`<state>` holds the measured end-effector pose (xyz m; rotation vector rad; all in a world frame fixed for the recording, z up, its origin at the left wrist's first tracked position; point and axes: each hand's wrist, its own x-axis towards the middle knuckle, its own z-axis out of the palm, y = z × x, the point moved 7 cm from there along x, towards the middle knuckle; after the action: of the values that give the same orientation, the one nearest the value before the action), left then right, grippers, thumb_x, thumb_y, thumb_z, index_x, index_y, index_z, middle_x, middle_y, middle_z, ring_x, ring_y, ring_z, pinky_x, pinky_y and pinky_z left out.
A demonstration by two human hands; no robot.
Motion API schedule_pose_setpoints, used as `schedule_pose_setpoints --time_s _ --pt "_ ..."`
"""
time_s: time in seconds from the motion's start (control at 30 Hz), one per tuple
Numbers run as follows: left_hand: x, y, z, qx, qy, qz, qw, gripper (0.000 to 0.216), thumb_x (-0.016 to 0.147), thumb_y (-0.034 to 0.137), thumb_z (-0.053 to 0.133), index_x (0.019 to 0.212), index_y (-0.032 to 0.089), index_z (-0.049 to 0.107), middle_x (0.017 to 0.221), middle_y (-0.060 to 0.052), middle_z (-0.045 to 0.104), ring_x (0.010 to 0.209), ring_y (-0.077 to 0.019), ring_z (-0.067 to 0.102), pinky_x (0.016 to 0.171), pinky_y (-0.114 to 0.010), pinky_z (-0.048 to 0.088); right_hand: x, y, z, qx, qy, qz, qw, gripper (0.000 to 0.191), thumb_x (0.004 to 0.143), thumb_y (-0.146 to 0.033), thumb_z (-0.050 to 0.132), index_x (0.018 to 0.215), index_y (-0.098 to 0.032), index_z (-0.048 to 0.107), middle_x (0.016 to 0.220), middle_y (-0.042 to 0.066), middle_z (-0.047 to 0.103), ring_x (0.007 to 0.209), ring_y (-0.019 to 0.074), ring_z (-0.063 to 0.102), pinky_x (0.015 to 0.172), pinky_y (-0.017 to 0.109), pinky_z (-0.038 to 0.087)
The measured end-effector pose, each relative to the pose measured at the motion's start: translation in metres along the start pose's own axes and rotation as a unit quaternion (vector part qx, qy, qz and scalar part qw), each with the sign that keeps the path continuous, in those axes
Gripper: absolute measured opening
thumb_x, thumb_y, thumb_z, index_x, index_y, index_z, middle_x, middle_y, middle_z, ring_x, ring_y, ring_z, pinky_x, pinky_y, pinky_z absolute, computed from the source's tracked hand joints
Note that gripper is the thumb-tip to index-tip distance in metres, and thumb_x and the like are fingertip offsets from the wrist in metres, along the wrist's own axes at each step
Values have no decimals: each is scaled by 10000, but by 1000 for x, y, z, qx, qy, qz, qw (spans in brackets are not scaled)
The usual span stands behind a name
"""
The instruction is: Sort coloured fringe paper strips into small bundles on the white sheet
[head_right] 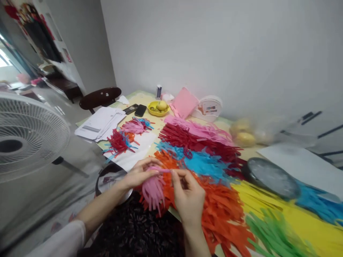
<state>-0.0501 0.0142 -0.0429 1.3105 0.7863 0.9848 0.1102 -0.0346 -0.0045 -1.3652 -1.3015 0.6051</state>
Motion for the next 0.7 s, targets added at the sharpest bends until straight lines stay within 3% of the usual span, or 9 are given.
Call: schedule_pose_setpoints --time_s 0.07,0.1,0.17,0.23,0.33,0.43,0.53,0.6,0.7 --pt "-8 5 -49 114 58 12 992 265 804 361 683 964 151 656 874 -60 705 805 -182 667 762 -293 524 -4 13 15 -9 -60 18 998 332 848 -493 637 873 -173 722 629 -3 619 517 125 531 512 241 442" --pt "-14 12 -83 196 135 21 971 193 831 332 646 911 157 652 864 -57 700 816 -186 658 771 -297 518 -6 20 20 -9 -74 29 997 352 847 -502 634 929 -174 729 653 3 634 517 126 536 509 244 445" --pt "-31 36 -148 349 327 50 877 181 919 291 494 941 180 635 881 -54 690 844 -198 637 818 -334 506 -8 29 22 -4 -72 46 996 383 848 -514 626 996 -175 724 674 10 642 518 127 537 498 244 442" --pt "-36 47 -183 424 385 60 818 224 954 249 414 986 183 626 1023 -87 667 1014 -232 591 965 -397 446 -9 32 23 0 -67 49 997 389 850 -514 619 1010 -174 719 675 13 641 536 134 557 513 248 453" --pt "-20 30 -188 569 313 30 760 231 948 201 424 958 187 655 1129 -98 633 1124 -251 527 1043 -421 379 -7 30 21 -3 -66 42 997 378 854 -508 611 1002 -178 721 675 17 650 556 143 584 541 254 472" --pt "-4 -11 -173 607 237 -9 759 173 905 179 513 903 204 684 1058 -74 666 1085 -255 528 1024 -434 376 -4 31 7 -19 -46 48 998 379 838 -516 615 977 -183 732 698 29 678 529 138 575 524 255 467" --pt "2 -37 -167 629 204 -40 749 170 904 180 521 932 211 686 1028 -73 683 1084 -255 521 1041 -467 343 -3 37 -15 -38 -20 62 997 402 810 -535 625 964 -182 739 746 47 709 545 147 590 532 262 475" --pt "2 -36 -168 646 194 -52 736 175 904 182 520 948 215 687 1056 -73 688 1119 -259 507 1078 -494 295 -5 44 -31 -44 -3 80 996 423 791 -550 630 958 -176 739 756 54 718 567 159 609 528 263 479" --pt "-2 -11 -164 669 175 -55 720 160 873 220 581 983 234 698 1160 -76 675 1206 -301 461 1102 -560 228 -13 60 -65 -63 35 104 992 434 776 -562 635 952 -178 737 718 49 716 591 178 635 531 264 495"
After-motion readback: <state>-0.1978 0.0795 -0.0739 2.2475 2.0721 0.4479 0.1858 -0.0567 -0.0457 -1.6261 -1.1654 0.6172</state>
